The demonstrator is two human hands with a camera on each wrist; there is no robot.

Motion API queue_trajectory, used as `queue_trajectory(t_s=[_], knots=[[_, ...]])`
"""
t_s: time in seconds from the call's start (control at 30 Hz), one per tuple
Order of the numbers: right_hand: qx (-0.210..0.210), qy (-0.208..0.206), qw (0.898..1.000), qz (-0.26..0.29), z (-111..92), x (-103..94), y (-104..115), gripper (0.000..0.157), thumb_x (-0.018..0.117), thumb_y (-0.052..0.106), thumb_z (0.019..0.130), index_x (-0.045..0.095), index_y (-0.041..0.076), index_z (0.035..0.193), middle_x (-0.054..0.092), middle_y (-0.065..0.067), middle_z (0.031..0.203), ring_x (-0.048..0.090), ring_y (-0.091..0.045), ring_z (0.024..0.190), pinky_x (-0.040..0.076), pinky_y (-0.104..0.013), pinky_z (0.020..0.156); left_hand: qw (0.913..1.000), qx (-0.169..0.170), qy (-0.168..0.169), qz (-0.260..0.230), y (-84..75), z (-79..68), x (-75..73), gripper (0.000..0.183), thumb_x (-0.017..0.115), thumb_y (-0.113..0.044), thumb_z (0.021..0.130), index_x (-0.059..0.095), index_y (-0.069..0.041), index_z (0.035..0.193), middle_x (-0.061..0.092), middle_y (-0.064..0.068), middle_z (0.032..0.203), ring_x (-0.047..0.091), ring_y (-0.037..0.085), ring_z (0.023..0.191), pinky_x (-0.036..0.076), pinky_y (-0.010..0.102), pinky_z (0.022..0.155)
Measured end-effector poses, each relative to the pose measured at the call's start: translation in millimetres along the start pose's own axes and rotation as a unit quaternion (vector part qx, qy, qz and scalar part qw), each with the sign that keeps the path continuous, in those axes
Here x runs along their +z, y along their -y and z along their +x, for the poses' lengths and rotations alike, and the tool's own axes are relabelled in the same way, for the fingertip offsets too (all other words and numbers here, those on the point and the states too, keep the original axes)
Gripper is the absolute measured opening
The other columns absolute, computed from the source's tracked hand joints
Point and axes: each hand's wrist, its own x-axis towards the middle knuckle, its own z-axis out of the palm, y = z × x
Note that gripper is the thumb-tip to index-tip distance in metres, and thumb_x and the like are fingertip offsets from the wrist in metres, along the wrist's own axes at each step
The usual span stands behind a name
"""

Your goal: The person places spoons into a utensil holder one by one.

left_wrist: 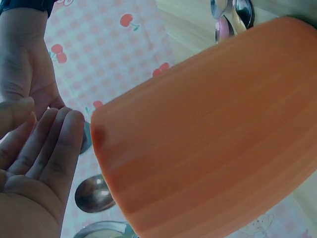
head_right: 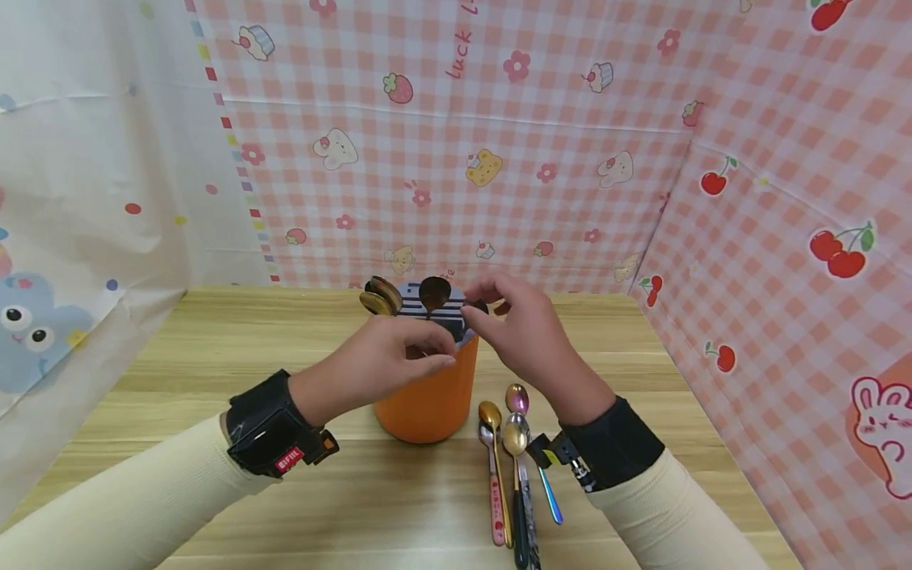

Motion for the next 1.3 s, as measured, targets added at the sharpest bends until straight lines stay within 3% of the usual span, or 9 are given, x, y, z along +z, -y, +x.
queue_trajectory(t_s=[0.13, 0.23, 0.33, 0.5, 0.77, 0.97, 1.3], knots=[[-0.001, -0.02, 1.0, -0.017, -7.4, -6.7, -7.5, 0.019, 0.068, 0.023, 0.094, 0.064, 0.012, 0.108, 0.063, -0.009, 0.102, 0.058, -0.026, 0.093, 0.052, -0.044, 0.075, 0.9995, 0.005, 0.03, -0.007, -1.6, -2.2, 7.2, 0.006, 0.068, -0.023, 0.094, 0.07, -0.019, 0.097, 0.07, -0.009, 0.087, 0.061, 0.002, 0.08, 0.053, 0.025, 0.073], [-0.026, 0.002, 0.999, -0.031, -15.2, -10.2, -16.8, 0.012, 0.069, 0.023, 0.093, 0.064, 0.014, 0.1, 0.063, -0.005, 0.09, 0.057, -0.021, 0.084, 0.05, -0.04, 0.072, 0.9982, 0.014, 0.058, -0.006, -0.1, -4.7, 13.7, 0.008, 0.067, -0.023, 0.095, 0.07, -0.018, 0.1, 0.07, -0.008, 0.089, 0.061, 0.003, 0.082, 0.053, 0.026, 0.075], [-0.063, 0.077, 0.994, -0.048, -26.0, -9.5, -28.2, 0.007, 0.068, 0.025, 0.094, 0.065, 0.019, 0.095, 0.063, 0.002, 0.087, 0.057, -0.015, 0.08, 0.05, -0.037, 0.068, 0.9958, 0.036, 0.084, 0.007, 4.3, -6.2, 19.7, 0.012, 0.066, -0.021, 0.095, 0.07, -0.016, 0.105, 0.071, -0.007, 0.095, 0.061, 0.004, 0.085, 0.053, 0.026, 0.078], [-0.103, 0.205, 0.973, -0.038, -40.5, 2.2, -47.4, 0.006, 0.07, 0.019, 0.092, 0.065, 0.022, 0.095, 0.064, 0.008, 0.088, 0.059, -0.012, 0.079, 0.053, -0.034, 0.066, 0.9906, 0.053, 0.124, 0.022, 16.4, -6.2, 33.0, 0.016, 0.066, -0.02, 0.095, 0.07, -0.016, 0.11, 0.07, -0.008, 0.096, 0.06, 0.003, 0.084, 0.053, 0.024, 0.078], [-0.128, 0.306, 0.941, -0.065, -55.6, 34.7, -73.7, 0.008, 0.071, 0.017, 0.09, 0.067, 0.023, 0.094, 0.064, 0.014, 0.089, 0.06, -0.011, 0.085, 0.053, -0.038, 0.078, 0.9794, 0.081, 0.177, 0.053, 36.9, -11.8, 63.9, 0.014, 0.067, -0.022, 0.095, 0.072, -0.018, 0.107, 0.069, -0.009, 0.097, 0.058, -0.001, 0.082, 0.049, 0.015, 0.075], [-0.116, 0.336, 0.933, -0.062, -65.1, 51.2, -87.3, 0.009, 0.072, 0.017, 0.088, 0.069, 0.025, 0.092, 0.063, 0.015, 0.086, 0.062, -0.013, 0.084, 0.053, -0.034, 0.078, 0.9743, 0.091, 0.2, 0.048, 47.9, -14.0, 83.8, 0.008, 0.066, -0.019, 0.094, 0.071, -0.019, 0.101, 0.066, -0.011, 0.091, 0.057, 0.002, 0.079, 0.046, 0.013, 0.073], [-0.091, 0.334, 0.933, -0.095, -74.6, 69.0, -105.2, 0.007, 0.072, 0.018, 0.089, 0.069, 0.024, 0.092, 0.061, 0.014, 0.081, 0.056, -0.009, 0.075, 0.051, -0.027, 0.071, 0.9688, 0.076, 0.233, 0.039, 60.1, -17.7, 113.0, 0.017, 0.067, -0.018, 0.093, 0.071, -0.019, 0.11, 0.071, -0.01, 0.097, 0.056, -0.003, 0.08, 0.047, 0.014, 0.075]])
